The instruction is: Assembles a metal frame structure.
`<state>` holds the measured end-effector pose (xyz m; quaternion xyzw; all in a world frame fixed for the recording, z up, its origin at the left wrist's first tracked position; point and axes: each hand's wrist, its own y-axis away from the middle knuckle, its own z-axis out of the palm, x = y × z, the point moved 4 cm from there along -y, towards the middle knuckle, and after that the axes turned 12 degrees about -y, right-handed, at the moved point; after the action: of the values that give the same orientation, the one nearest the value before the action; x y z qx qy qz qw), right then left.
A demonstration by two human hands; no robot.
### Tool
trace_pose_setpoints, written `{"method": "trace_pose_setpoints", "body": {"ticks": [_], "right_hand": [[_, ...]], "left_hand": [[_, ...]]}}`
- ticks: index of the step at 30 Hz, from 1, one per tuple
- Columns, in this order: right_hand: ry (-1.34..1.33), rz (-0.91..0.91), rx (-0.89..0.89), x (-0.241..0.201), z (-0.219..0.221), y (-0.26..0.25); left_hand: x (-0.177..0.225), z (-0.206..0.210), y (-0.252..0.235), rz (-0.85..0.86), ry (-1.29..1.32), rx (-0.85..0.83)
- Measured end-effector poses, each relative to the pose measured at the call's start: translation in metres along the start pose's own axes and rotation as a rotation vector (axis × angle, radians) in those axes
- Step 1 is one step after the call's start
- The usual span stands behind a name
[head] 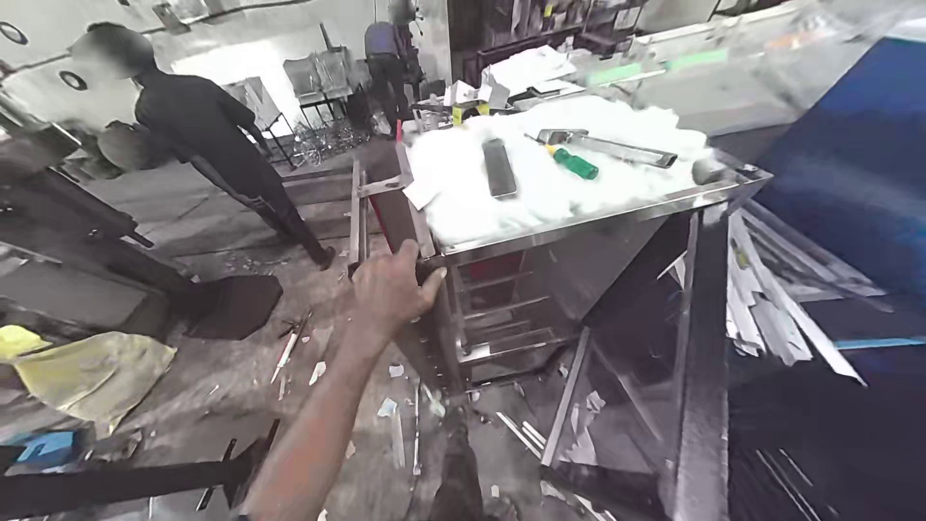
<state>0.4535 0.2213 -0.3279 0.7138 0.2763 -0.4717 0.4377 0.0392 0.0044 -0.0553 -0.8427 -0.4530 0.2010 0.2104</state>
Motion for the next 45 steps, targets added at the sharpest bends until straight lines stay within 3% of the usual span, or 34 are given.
{"method": "trace_pose_setpoints", "body": {"ticks": [3,11,17,33,45], "right_hand": [[-0.089,-0.249,-0.148,-0.040,0.041,-0.027],[-0.109,-0.155,-0.297,-0.073,0.122,-0.109],[-0.109,-0.195,-0.284,-0.105,0.163,-0.158],[-0.148,-0.290,-0.017,-0.131,0.210,-0.231],[-0.059,-0.328,-0.110,-0.125,0.197,-0.223]], "left_hand": [[-0.001,0.000,0.001,0.026,-0.007,0.003],[-0.007,0.000,0.002,0.160,0.002,-0.042],[-0.005,0.002,0.003,0.132,-0.064,-0.048],[-0.006,0.003,0.004,0.145,-0.040,-0.028],[-0.006,0.006,0.004,0.131,-0.028,-0.038]]}}
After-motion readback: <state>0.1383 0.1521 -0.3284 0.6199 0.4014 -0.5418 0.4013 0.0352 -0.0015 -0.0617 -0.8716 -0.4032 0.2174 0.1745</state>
